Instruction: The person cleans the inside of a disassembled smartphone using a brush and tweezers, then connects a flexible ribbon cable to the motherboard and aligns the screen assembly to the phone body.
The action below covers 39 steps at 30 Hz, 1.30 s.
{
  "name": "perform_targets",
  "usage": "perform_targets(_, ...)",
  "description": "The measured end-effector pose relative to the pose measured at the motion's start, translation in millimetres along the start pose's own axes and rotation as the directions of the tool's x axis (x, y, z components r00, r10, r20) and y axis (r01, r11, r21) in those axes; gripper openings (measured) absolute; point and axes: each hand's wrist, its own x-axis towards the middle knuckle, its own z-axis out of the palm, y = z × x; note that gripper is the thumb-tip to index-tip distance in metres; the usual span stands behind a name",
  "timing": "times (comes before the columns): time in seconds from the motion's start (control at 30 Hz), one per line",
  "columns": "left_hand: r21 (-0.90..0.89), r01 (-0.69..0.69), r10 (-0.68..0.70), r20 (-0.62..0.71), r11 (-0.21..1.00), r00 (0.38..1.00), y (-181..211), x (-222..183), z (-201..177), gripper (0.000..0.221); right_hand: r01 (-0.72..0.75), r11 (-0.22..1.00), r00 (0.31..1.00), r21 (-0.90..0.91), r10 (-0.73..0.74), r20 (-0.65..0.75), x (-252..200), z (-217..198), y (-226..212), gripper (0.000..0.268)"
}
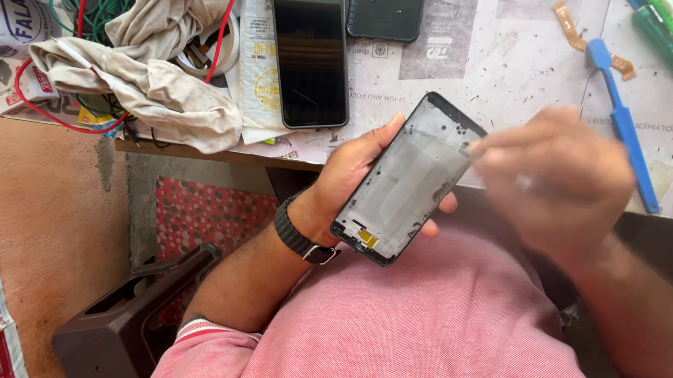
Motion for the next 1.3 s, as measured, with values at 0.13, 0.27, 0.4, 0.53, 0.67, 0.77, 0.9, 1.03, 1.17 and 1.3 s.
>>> perform_targets(0.13,0.023,-0.015,0.015,0.007,1.0,1.0,-0.2,0.0,1.4,0.068,-0.073,0.964,0.994,0.255,0.092,-0.063,-2.2,3.4,2.6,0.016)
perform_targets(0.27,-0.063,0.03,-0.032,-0.033,0.998,0.999,0.3,0.4,2.2,0.069,-0.141,0.903,0.987,0.407,0.158,-0.008,-6.2,7.3,8.7,0.016)
perform_targets(0.4,-0.023,0.028,-0.027,0.043,0.999,0.999,-1.3,1.6,-0.4,0.068,-0.211,0.904,0.973,0.372,0.231,-0.012,-15.4,5.9,11.0,0.017)
perform_targets(0.53,-0.025,0.027,-0.026,0.037,0.999,0.999,0.1,-2.6,3.3,0.069,0.042,0.781,0.991,0.623,0.045,-0.123,-13.0,6.8,12.9,0.019)
perform_targets(0.67,-0.003,0.026,-0.026,0.007,1.0,1.0,-3.0,-1.2,5.1,0.068,-0.171,0.715,0.938,0.678,0.329,-0.111,-13.8,4.5,15.4,0.018)
perform_targets(0.77,0.036,0.036,-0.035,-0.017,0.999,0.999,-2.5,-2.8,7.4,0.068,-0.082,0.761,0.974,0.644,0.198,-0.11,-13.8,2.3,16.8,0.022)
perform_targets(0.9,0.117,-0.017,0.019,-0.009,0.993,1.0,-3.4,-4.0,10.6,0.067,-0.118,0.789,0.967,0.603,0.229,-0.11,-12.9,-2.3,16.8,0.023)
perform_targets(1.03,0.11,-0.015,0.016,-0.01,0.994,1.0,-5.9,-1.9,11.3,0.066,-0.168,0.743,0.943,0.648,0.313,-0.115,-15.9,-3.4,14.2,0.023)
perform_targets(1.17,0.121,-0.021,0.021,0.001,0.992,1.0,-5.3,0.9,11.2,0.067,-0.126,0.712,0.952,0.691,0.283,-0.118,-20.3,0.5,17.5,0.02)
perform_targets(1.3,0.135,-0.034,0.033,0.015,0.99,0.999,-7.8,0.6,9.7,0.066,-0.221,0.663,0.906,0.715,0.411,-0.101,-28.8,2.2,28.9,0.019)
